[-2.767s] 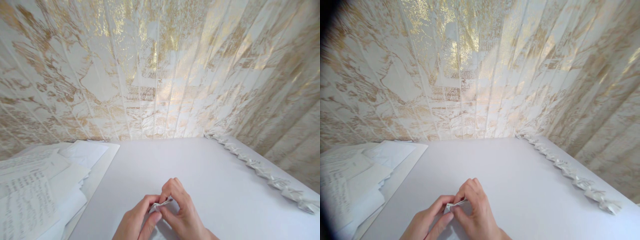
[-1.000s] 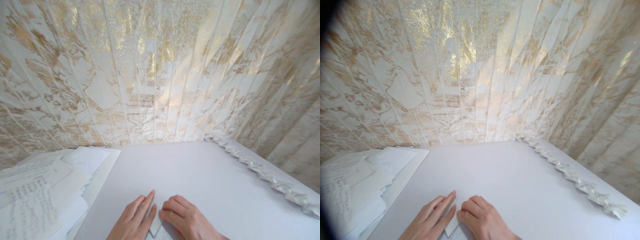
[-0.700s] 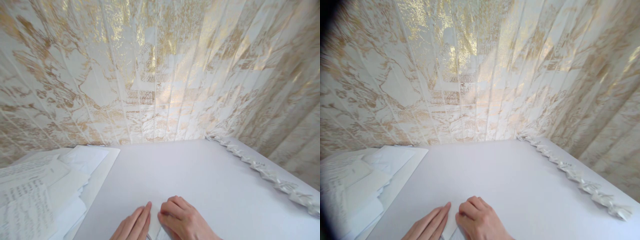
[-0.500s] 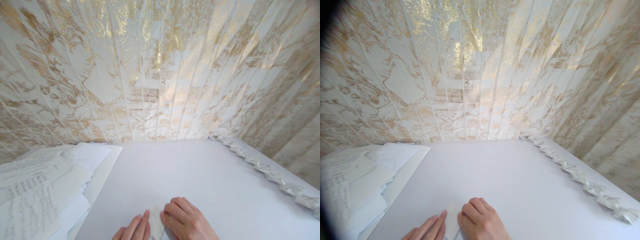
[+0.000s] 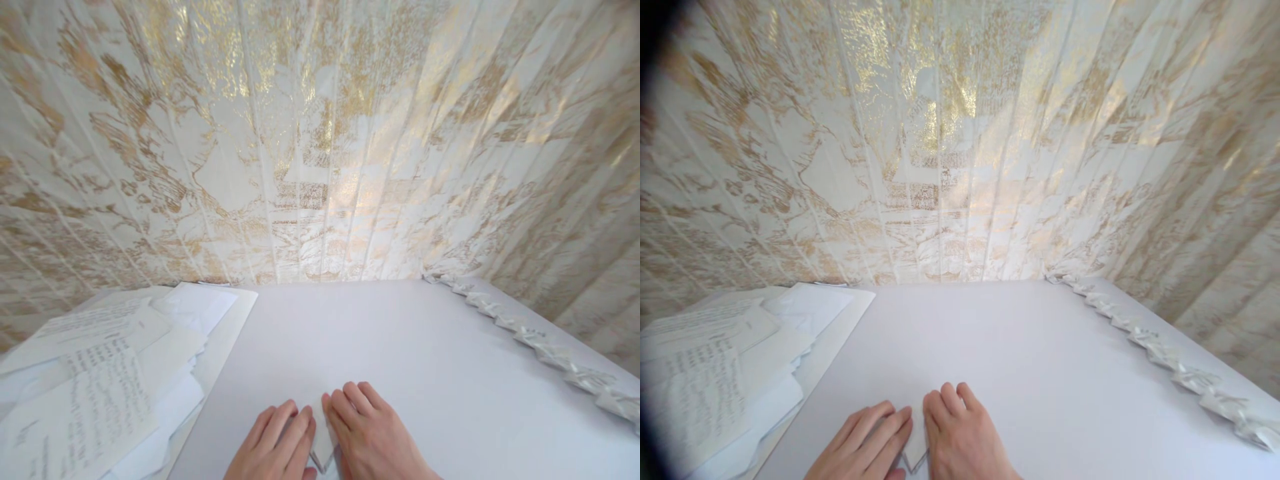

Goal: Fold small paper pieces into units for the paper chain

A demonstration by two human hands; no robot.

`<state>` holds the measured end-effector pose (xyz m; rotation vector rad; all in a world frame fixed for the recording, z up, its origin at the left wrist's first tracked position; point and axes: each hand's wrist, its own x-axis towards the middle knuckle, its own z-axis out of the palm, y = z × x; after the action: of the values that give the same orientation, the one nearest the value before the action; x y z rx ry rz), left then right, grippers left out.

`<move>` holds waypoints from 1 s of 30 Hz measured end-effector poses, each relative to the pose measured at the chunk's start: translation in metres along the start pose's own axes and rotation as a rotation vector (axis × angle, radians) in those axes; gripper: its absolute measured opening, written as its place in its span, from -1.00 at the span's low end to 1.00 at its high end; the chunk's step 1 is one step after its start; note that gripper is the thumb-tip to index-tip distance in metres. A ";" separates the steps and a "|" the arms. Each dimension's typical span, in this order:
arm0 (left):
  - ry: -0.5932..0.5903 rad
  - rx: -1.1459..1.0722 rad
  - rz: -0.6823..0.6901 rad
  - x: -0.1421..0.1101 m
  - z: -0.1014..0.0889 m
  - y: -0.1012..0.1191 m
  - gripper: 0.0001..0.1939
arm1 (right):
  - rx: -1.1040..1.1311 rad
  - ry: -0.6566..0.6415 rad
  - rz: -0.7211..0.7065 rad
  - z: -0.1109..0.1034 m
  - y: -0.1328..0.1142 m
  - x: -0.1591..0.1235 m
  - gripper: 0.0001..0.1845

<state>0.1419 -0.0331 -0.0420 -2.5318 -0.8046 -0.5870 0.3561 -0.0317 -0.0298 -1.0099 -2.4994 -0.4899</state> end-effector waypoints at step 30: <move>-0.144 -0.413 -0.375 0.009 -0.009 0.012 -0.86 | 0.747 -0.101 0.410 -0.021 0.015 -0.012 -0.76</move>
<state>0.1536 -0.0426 -0.0331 -2.8353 -1.3504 -0.7605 0.3797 -0.0379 -0.0156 -1.1726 -2.1579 0.5880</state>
